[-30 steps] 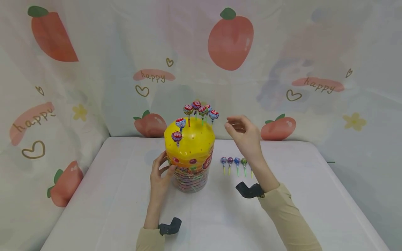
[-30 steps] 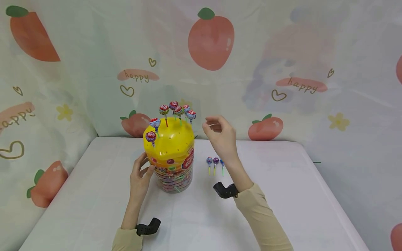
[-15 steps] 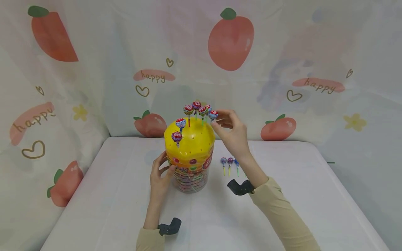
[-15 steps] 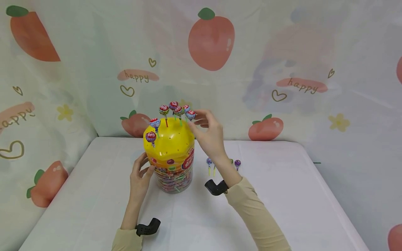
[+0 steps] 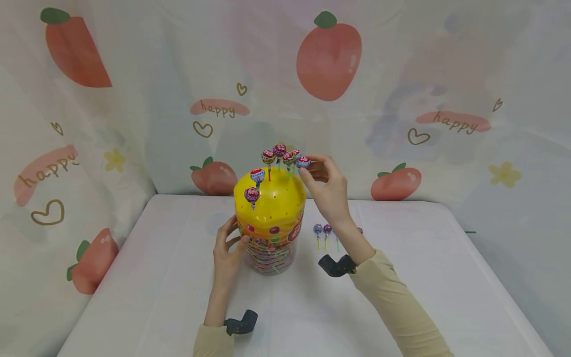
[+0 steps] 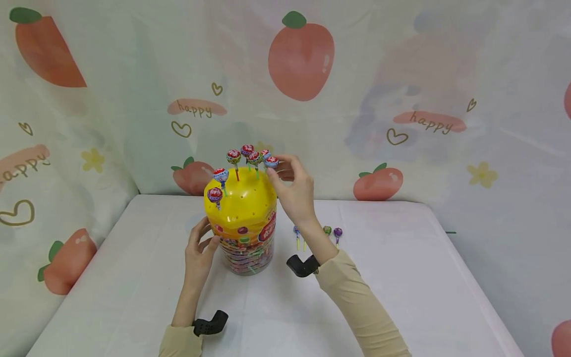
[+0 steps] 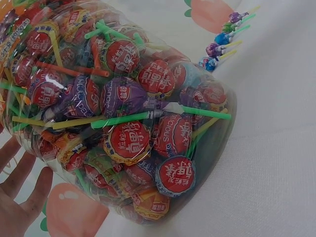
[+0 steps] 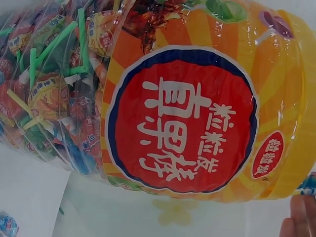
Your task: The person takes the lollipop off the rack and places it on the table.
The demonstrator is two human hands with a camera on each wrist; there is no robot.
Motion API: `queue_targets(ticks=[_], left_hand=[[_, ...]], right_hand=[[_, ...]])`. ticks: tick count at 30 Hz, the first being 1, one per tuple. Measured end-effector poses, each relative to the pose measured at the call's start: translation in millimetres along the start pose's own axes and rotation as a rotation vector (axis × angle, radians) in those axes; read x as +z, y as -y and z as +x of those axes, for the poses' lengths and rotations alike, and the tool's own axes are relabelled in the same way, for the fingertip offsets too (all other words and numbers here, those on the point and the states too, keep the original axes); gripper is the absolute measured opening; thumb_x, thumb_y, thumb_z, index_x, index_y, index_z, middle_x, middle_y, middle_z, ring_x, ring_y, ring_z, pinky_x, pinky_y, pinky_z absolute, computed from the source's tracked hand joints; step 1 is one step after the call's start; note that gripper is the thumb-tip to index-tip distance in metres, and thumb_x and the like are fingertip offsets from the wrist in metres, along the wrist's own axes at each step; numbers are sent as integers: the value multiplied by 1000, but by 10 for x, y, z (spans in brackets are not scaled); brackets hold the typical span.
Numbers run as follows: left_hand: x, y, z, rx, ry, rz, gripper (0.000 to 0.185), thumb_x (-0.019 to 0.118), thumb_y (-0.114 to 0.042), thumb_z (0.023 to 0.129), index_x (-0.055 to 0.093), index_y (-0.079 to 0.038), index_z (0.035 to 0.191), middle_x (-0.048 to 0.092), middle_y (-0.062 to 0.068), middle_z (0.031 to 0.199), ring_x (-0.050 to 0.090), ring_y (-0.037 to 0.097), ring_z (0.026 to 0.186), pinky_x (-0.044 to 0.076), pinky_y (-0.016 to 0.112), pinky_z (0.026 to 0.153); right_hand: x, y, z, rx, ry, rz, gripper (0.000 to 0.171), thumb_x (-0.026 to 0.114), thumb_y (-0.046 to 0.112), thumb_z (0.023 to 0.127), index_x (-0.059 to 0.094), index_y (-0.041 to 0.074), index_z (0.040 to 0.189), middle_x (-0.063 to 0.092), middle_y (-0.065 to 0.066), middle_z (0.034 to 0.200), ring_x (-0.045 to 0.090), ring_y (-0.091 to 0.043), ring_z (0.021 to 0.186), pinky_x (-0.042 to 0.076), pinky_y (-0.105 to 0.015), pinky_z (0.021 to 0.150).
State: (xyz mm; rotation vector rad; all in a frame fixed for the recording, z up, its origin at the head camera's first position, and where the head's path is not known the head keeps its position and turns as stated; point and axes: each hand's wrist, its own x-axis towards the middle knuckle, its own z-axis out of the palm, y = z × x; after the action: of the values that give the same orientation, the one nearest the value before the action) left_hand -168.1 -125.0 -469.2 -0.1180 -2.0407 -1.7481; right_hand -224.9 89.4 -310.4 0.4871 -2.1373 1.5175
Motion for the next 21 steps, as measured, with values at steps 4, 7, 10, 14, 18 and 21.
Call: queue_targets(ticks=[4,7,10,14,18,21], left_hand=[[-1,-1,1,-2,0,-2,55,65,-17,91,45,-25,142,49,3,140,45,19,130,45,52,104],[-1,8,4,-3,-2,1,55,65,-17,91,45,-24,142,49,3,140,46,18,130,46,52,104],[1,12,6,-6,-3,0,55,65,-17,91,45,-23,142,49,3,140,46,18,130,46,51,104],[3,11,2,-1,-4,-2,55,65,-16,92,44,-23,142,48,4,141,45,20,130,45,53,104],[4,11,-4,5,-4,3,56,65,-16,92,44,-22,143,48,4,142,45,21,130,45,55,103],[0,9,-2,-1,-2,0,55,64,-17,92,44,-23,142,48,3,142,45,21,131,45,54,104]], right_hand=[[8,2,6,-8,-11,11,31,65,15,91,59,5,120,66,-15,105,62,-22,92,48,-16,82],[12,2,11,-6,-15,17,32,65,15,92,59,4,120,66,-15,105,62,-22,92,48,-15,82],[10,12,13,-4,-16,21,31,64,16,92,59,3,121,66,-16,104,62,-23,92,48,-15,82],[-1,24,24,-11,-21,19,30,63,18,93,59,4,120,66,-15,103,61,-18,90,48,-15,83],[-19,39,39,-34,-38,24,30,63,17,93,59,4,119,66,-14,101,60,-9,86,48,-15,81],[-46,150,30,-18,-45,40,30,62,11,93,58,-1,120,65,-20,101,59,-4,83,48,-14,79]])
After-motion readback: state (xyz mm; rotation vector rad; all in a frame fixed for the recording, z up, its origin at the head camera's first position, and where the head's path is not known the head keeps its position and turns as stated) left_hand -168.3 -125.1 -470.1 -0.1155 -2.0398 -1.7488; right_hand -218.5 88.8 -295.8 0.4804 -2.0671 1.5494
